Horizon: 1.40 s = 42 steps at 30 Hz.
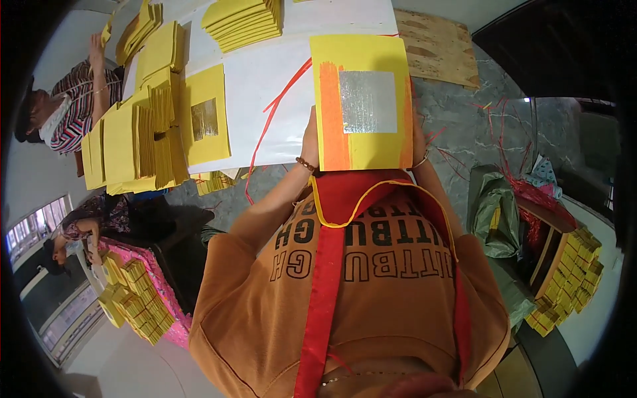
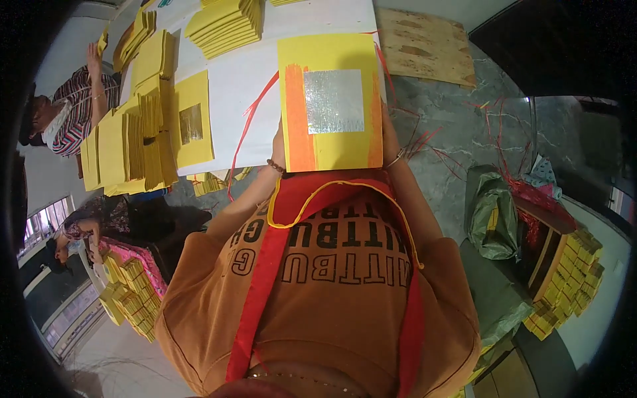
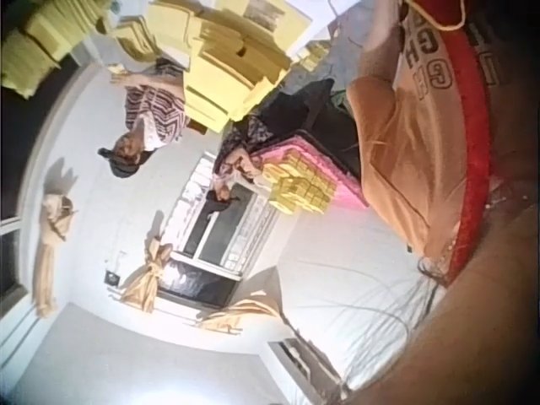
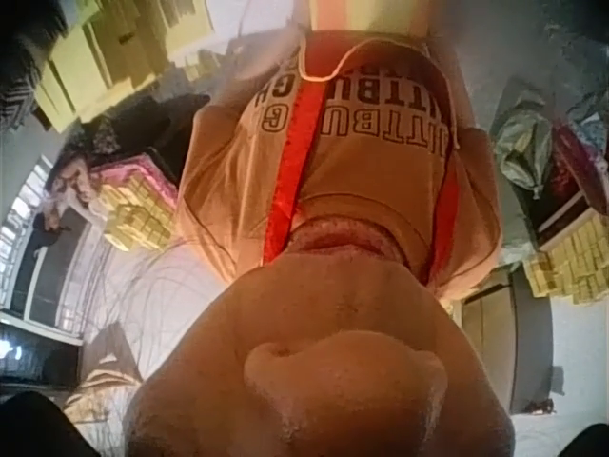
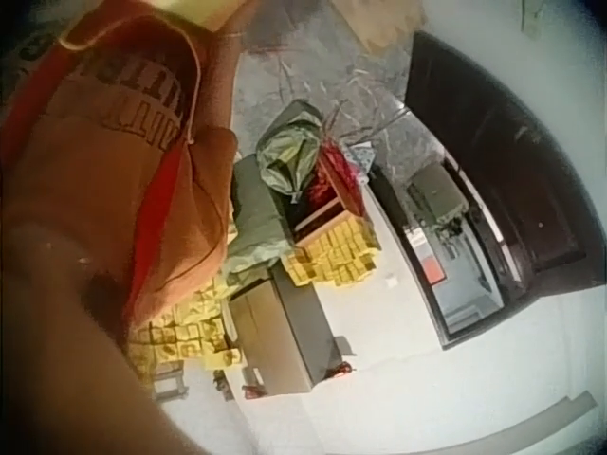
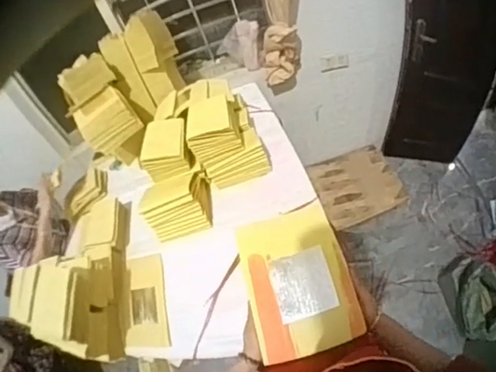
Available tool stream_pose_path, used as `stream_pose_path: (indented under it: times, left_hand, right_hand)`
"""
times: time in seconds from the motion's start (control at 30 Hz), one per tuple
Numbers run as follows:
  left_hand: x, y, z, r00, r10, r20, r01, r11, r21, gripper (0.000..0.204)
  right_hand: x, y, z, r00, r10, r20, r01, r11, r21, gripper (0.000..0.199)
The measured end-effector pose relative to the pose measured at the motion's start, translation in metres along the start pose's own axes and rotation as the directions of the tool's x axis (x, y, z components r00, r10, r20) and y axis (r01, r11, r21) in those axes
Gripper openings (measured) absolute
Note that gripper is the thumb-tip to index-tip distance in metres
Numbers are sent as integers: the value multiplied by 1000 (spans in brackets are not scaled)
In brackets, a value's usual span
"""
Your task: Manually applying silver foil squares to yellow sheets of paper as part of joss paper production.
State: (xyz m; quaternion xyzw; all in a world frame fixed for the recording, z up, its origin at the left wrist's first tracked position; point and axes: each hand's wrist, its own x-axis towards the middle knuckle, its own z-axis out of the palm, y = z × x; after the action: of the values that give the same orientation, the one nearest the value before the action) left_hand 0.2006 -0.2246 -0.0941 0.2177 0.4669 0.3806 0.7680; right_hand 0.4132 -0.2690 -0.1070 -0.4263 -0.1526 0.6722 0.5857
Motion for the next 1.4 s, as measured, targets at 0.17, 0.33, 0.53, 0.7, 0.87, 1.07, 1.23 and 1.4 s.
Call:
stream_pose_path:
  times: [0.17, 0.33, 0.53, 0.7, 0.87, 1.07, 1.23, 1.4]
  left_hand:
    - [-2, -12, -1, 980, 190, 57, -187, 981, -43, 45]
    - [-11, 6, 12, 943, 328, 59, -332, 916, 223, 38]
    - [66, 46, -31, 488, 823, 290, -343, -125, 931, 32]
    - [110, 67, -32, 638, 640, 428, -250, -354, 901, 27]
    - [107, 61, -40, 672, 512, 535, -354, -413, 839, 21]
    - [73, 59, -48, 580, 466, 668, -474, -474, 742, 16]
    - [39, 70, -41, 717, 381, 584, -486, -328, 810, 14]
    - [25, 78, -48, 913, 344, 221, -396, 612, 685, 50]
  right_hand:
    - [4, 11, -16, 963, -217, 161, 242, 957, -157, 53]
    - [-2, 8, -14, 999, -49, 16, 50, 995, -83, 54]
    - [-2, 2, -10, 971, -167, 173, 165, 986, 25, 56]
    - [1, 4, -13, 971, -144, 192, 126, 987, 104, 55]
    - [4, 2, -22, 966, -154, 206, 123, 980, 154, 54]
    - [-1, 0, -14, 984, -121, 128, 107, 988, 112, 56]
    - [-3, -6, -21, 955, -286, 75, 293, 950, -109, 51]
    - [-17, -34, 7, 900, -429, 71, 422, 825, -376, 55]
